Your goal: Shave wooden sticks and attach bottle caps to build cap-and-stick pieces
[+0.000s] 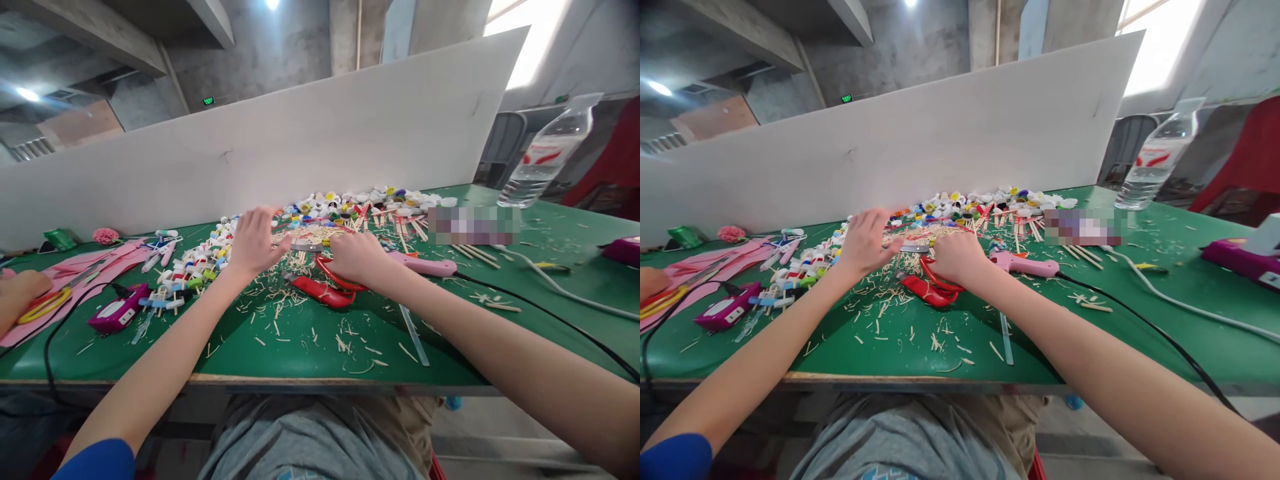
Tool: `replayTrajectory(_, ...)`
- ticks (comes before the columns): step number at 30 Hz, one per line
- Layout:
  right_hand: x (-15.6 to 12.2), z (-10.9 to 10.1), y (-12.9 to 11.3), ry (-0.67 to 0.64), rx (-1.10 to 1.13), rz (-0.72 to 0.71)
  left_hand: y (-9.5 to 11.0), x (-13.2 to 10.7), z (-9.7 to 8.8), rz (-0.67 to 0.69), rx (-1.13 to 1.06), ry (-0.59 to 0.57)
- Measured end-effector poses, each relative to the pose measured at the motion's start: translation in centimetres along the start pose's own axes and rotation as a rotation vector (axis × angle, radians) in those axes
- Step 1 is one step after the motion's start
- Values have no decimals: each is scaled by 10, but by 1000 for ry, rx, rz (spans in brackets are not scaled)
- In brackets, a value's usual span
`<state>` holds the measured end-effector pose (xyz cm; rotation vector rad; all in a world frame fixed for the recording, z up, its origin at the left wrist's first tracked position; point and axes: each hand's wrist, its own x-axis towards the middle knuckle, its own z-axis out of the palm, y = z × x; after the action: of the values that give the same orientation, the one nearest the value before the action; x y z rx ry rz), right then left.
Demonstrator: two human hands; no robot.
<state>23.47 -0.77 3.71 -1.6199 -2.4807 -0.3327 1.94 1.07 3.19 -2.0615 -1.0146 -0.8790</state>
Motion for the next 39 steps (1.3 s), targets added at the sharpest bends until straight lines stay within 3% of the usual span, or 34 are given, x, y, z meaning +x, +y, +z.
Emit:
replayTrajectory(2, 1, 1, 7, -8, 22, 40, -6, -4, 0, -123, -82, 122)
replayTrajectory(4, 3, 2, 12, -17, 48, 77, -8, -10, 3, -279, -210, 157)
replayTrajectory(6, 3, 2, 15, -20, 75, 104, -5, -15, 10, -416, -346, 83)
replayTrajectory(8, 4, 1, 15, -17, 99, 125, 1, -18, 17, -461, -426, -11)
replayTrajectory(12, 3, -1, 11, -5, 149, 136, 14, -18, 23, -433, -526, -142)
replayTrajectory(15, 0, -3, 9, 10, 190, 129, 19, -17, 21, -407, -566, -177)
replayTrajectory(39, -6, 2, 12, 41, 390, 12, 18, -19, 25, -387, -586, -133)
